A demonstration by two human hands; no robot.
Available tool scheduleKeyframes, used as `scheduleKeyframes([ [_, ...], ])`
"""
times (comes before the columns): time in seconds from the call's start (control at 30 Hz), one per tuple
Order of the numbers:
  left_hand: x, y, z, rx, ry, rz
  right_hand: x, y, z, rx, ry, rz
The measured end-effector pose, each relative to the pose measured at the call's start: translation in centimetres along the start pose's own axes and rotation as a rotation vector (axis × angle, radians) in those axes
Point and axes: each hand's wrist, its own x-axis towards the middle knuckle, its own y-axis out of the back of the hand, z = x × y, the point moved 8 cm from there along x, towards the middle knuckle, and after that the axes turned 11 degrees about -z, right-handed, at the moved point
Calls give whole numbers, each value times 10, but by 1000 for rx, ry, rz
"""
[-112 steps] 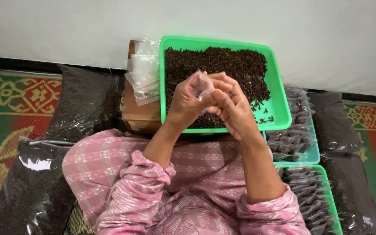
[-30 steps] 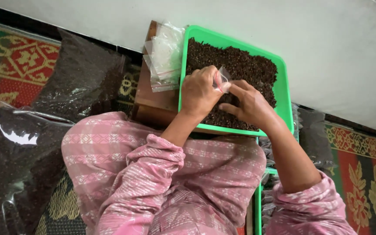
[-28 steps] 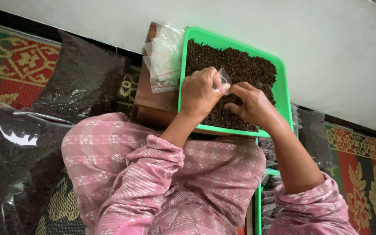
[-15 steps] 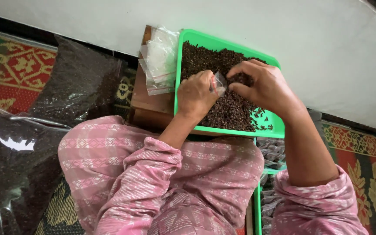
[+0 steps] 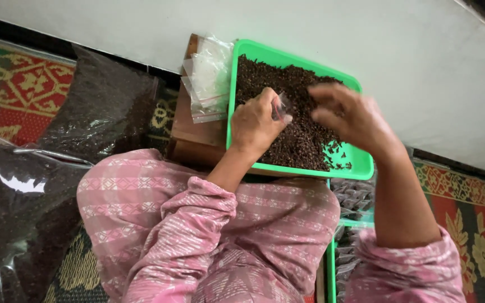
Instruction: The person fills small plastic bags with dried cloves from a green tray and places the filled bags into a larger container.
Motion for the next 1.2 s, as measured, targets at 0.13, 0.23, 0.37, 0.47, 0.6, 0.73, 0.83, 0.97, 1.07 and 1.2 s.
scheduleKeyframes([
  [0.13,-3,9,3,-50,55,67,-21,-59,88,1,-116,-138],
  [0.23,-3,10,1,-95,87,108,-32,-89,99,-10,-228,-205],
  [0.37,-4,9,-1,-128,118,96,-19,-92,85,-4,-190,-36],
  [0.47,-3,11,1,-113,111,86,-5,-81,64,-33,-119,31],
  [0.6,-2,7,0,-72,132,69,12,-63,60,11,2,92],
  [0.73,-1,3,-1,-31,125,47,13,-18,25,74,22,148],
  [0.83,-4,6,6,5,81,48,15,2,-18,61,-26,56],
  [0.97,-4,14,12,39,62,59,30,2,-45,-17,68,48],
  [1.07,-2,10,8,36,68,39,31,2,-32,107,98,49],
  [1.2,-2,4,4,-1,47,85,25,-16,30,49,11,101],
])
